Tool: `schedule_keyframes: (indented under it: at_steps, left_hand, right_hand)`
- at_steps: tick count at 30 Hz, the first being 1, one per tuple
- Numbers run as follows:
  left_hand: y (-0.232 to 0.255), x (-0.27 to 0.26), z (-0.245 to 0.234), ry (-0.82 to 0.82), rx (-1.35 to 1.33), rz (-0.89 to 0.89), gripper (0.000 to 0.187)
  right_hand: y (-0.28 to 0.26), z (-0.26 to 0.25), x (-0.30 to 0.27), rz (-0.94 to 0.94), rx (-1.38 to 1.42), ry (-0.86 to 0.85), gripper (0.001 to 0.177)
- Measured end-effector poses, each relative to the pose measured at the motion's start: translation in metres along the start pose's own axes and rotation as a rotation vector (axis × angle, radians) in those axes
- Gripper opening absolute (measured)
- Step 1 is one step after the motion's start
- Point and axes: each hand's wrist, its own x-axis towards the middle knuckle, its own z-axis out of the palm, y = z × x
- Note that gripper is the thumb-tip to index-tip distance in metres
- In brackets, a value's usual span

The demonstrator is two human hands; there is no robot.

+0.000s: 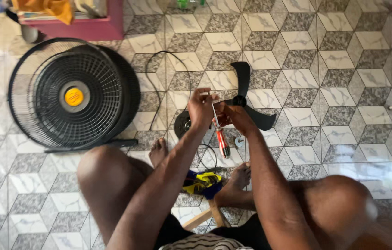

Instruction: The person sits on the floor and uses a screwdriver to adjust screws on the motor housing of a disassembled fan. They repeatedly tighten and loosen screws while handling the motor and fan blade assembly.

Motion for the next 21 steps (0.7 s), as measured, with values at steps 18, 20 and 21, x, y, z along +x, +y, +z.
schedule_keyframes:
  at_steps: [18,20,21]
  left_hand:
    - [0.090,-0.031,-0.108,0.074,-0.524,-0.160,0.021]
    - [0.083,-0.039,-0.119,0.018,-0.420,-0.218,0.024]
    - [0.077,-0.043,-0.123,-0.010,-0.367,-0.248,0.028]
  right_hand:
    - [-0.154,0.071,-0.108,-0.122,-0.423,-0.039,0.045]
    - [-0.167,0.069,-0.118,-0.077,-0.537,0.015,0.038]
    - [-0.171,0.068,-0.123,-0.053,-0.594,0.042,0.035]
